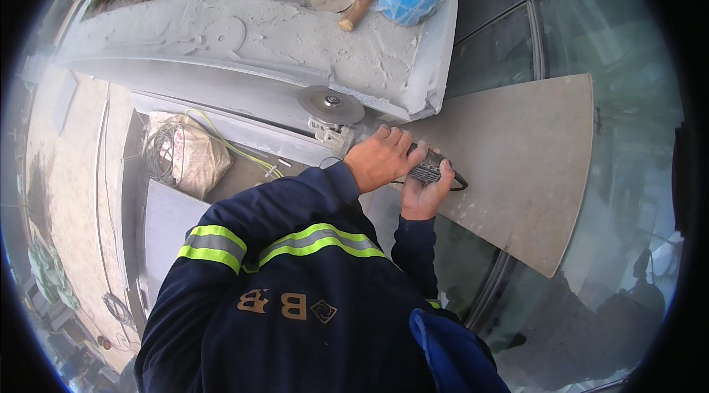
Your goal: The person uses an angle grinder to smooth the edge of a concrete structure. The operator holds the tool with both hands and moves it along the edge, generating dust as the surface is ground down.
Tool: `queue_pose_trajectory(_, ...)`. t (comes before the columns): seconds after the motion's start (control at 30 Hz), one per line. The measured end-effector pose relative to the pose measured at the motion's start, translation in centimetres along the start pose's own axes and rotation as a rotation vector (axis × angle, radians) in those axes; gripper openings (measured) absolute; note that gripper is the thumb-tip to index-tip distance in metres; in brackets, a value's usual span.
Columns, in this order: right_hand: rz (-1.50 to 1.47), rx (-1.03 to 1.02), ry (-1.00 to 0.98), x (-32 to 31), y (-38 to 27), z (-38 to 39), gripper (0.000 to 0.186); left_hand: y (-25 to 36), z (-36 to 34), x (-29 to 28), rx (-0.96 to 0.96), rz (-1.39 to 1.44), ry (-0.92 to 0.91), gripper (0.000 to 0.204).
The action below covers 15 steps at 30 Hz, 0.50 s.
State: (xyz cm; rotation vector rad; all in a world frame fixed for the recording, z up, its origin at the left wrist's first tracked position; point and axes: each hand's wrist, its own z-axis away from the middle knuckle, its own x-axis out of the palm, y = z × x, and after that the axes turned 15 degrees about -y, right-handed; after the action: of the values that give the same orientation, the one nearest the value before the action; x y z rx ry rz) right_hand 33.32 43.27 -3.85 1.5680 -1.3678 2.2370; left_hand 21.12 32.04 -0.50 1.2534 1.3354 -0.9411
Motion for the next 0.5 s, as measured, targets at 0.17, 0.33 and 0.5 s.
queue_pose_trajectory(0.17, -0.004, -0.017, -0.019, 0.6, -1.3, 0.5, 0.033, 1.1, -0.6, -0.3, 0.0, -0.037, 0.008, 0.044)
queue_pose_trajectory(0.33, 0.032, 0.001, -0.023, 0.6, -0.8, 0.0, 0.032, 0.4, -0.5, -0.1, -0.011, -0.006, 0.016, 0.044)
queue_pose_trajectory(0.5, 0.007, 0.005, -0.04, -0.8, 0.6, -0.7, 0.033, -0.5, -0.3, 0.0, -0.01, 0.016, 0.026, 0.043)
